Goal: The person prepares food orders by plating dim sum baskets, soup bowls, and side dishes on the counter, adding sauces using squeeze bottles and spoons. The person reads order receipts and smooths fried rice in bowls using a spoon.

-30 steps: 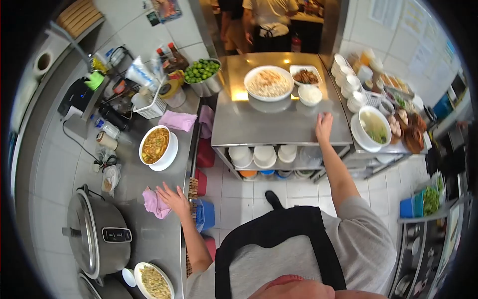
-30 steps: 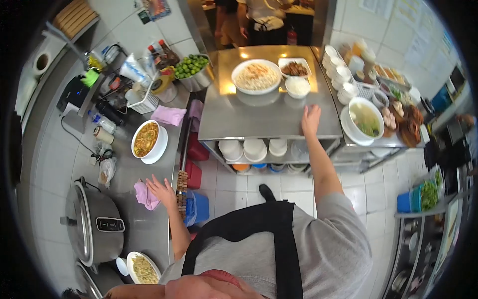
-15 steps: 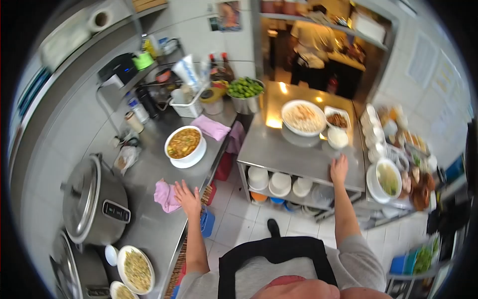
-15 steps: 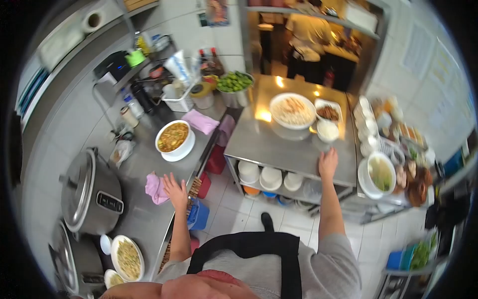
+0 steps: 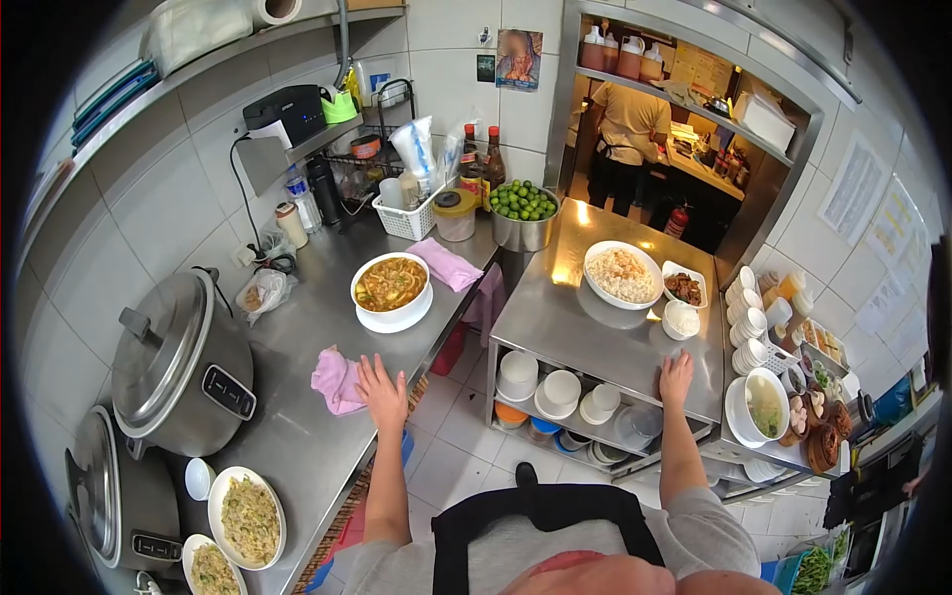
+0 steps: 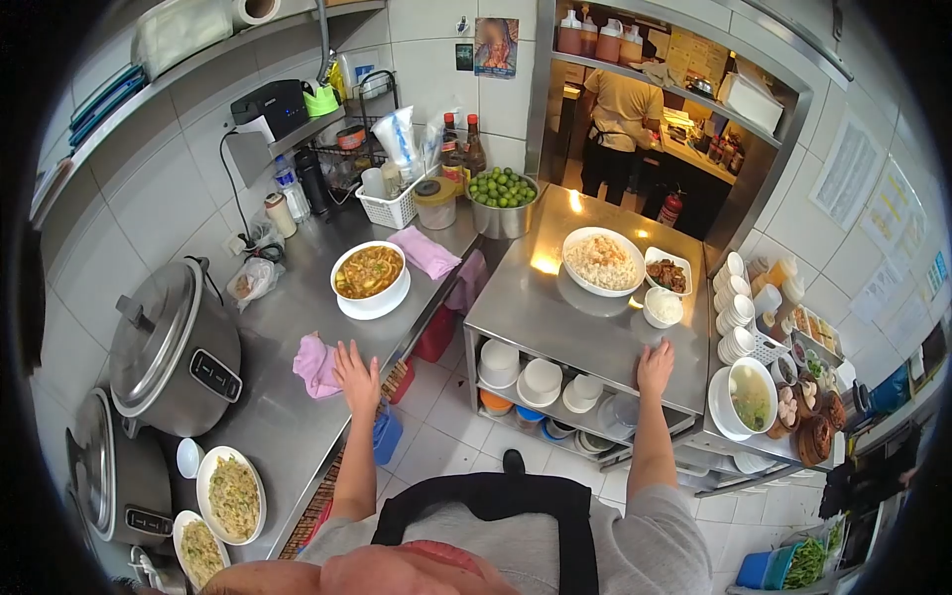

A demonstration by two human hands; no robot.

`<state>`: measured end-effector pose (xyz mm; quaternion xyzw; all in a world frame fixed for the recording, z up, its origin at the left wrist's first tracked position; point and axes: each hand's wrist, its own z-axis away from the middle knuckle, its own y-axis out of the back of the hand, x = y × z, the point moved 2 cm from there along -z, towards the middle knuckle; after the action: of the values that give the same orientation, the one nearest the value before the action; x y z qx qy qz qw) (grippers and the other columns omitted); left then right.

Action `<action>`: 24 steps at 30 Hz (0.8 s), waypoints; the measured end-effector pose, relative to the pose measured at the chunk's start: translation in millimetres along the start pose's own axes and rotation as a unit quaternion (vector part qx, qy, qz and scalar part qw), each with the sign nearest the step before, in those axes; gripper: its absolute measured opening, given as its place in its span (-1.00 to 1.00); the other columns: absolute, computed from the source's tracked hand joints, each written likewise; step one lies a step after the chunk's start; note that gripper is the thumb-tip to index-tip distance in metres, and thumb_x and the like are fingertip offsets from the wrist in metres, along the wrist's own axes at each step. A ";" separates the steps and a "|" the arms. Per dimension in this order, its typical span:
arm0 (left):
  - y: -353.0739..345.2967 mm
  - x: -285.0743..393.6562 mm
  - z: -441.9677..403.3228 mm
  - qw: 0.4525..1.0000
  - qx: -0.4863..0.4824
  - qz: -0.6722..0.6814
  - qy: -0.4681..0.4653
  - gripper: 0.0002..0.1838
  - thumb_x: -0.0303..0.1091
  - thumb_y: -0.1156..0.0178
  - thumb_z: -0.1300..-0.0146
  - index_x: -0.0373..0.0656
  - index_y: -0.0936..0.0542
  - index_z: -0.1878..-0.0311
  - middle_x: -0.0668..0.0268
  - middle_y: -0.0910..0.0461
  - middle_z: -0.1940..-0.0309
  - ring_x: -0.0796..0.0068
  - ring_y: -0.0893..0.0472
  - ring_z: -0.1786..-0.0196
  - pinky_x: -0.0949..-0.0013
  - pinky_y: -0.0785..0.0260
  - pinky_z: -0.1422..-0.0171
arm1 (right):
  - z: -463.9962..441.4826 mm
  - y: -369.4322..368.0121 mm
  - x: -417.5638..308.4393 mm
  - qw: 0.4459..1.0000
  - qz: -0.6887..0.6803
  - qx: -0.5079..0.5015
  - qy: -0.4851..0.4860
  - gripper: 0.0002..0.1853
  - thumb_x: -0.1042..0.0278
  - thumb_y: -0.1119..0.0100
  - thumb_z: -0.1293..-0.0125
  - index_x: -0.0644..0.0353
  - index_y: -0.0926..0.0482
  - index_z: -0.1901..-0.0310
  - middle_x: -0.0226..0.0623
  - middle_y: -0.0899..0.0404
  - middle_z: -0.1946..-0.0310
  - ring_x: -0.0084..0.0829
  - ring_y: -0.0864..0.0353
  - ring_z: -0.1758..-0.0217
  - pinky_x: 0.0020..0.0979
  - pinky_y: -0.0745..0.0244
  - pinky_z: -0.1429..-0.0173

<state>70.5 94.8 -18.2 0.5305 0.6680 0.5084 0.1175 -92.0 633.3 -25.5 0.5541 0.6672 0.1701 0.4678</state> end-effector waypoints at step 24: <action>0.6 0.5 0.0 1.000 -0.010 -0.004 0.001 -0.41 -0.10 0.06 -0.19 -0.15 -0.12 -0.24 0.09 0.01 -0.28 0.11 0.06 -0.34 -0.12 0.18 -0.29 | -1.1 -3.0 0.1 1.000 0.030 -0.006 0.002 -0.56 0.25 0.00 -0.16 0.30 -0.23 -0.03 0.01 -0.29 0.02 -0.06 -0.28 -0.05 -0.19 -0.22 -0.08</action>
<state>70.6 95.2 -17.5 0.5260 0.6652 0.5151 0.1243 -94.6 632.7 -27.2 0.5708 0.6503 0.1888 0.4645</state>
